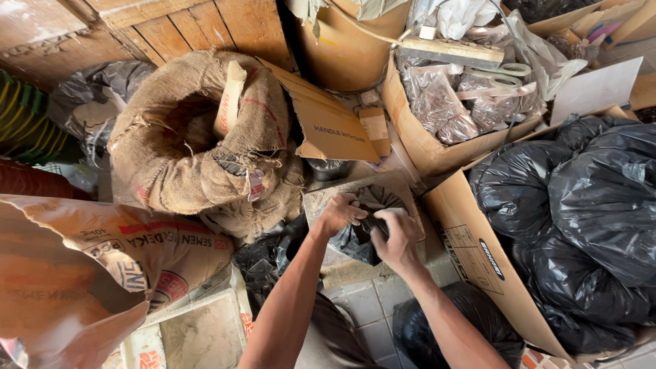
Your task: The person scoops grey powder from a large open paper bag into several small black plastic bags by hand and using a small plastic scoop.
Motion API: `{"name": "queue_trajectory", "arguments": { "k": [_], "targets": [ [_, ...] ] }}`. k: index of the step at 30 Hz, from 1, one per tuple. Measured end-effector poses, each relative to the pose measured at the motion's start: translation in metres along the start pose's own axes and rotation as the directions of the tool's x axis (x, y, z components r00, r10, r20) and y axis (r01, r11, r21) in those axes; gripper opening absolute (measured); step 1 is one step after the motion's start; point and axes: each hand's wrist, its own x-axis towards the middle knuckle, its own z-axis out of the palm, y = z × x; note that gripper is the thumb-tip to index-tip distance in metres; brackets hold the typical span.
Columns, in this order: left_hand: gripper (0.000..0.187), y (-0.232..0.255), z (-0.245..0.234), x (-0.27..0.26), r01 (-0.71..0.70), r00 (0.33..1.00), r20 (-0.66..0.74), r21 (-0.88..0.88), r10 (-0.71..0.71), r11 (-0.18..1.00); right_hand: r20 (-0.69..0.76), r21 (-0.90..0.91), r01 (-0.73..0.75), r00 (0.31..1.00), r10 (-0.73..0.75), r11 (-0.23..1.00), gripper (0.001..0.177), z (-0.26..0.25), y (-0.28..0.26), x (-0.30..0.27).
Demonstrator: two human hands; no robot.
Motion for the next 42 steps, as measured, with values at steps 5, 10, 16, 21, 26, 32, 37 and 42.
{"name": "queue_trajectory", "arguments": {
  "k": [5,10,16,21,26,32,37,42],
  "targets": [
    [0.028,-0.019,0.004,0.011,0.008,1.0,0.021,-0.332,-0.001,0.943,-0.04,-0.068,0.132,0.99,-0.135,0.989,0.014,-0.003,-0.018,0.001],
    [0.024,-0.027,0.004,0.02,-0.002,1.0,0.006,-0.328,0.004,0.945,0.101,0.084,0.078,0.991,-0.087,0.993,0.009,-0.011,-0.019,0.002],
    [0.029,-0.057,0.0,0.063,-0.051,0.991,-0.13,-0.087,0.04,0.995,0.427,0.103,-0.047,0.904,-0.002,0.994,0.027,-0.025,0.018,-0.022],
    [0.029,-0.079,0.003,0.099,0.052,0.947,-0.32,0.073,-0.026,0.996,0.475,0.14,-0.206,0.872,0.117,0.968,0.023,-0.038,0.006,-0.044],
    [0.05,-0.018,0.009,0.058,0.09,0.924,-0.368,-0.054,-0.104,0.994,0.516,0.202,-0.254,0.849,0.117,0.946,0.028,-0.043,0.015,-0.073],
    [0.054,-0.04,0.006,0.088,0.085,0.905,-0.392,-0.218,-0.167,0.972,0.565,0.182,-0.395,0.792,0.233,0.9,0.019,-0.033,0.032,-0.113],
    [0.041,-0.018,-0.005,0.072,0.121,0.891,-0.384,-0.317,-0.244,0.941,0.561,0.184,-0.418,0.788,0.254,0.89,0.023,-0.028,0.039,-0.124],
    [0.057,0.039,-0.011,0.007,-0.051,0.972,-0.233,-0.314,-0.025,0.948,0.421,0.394,-0.421,0.873,0.247,0.817,0.028,-0.036,0.017,-0.078]
  ]
}}
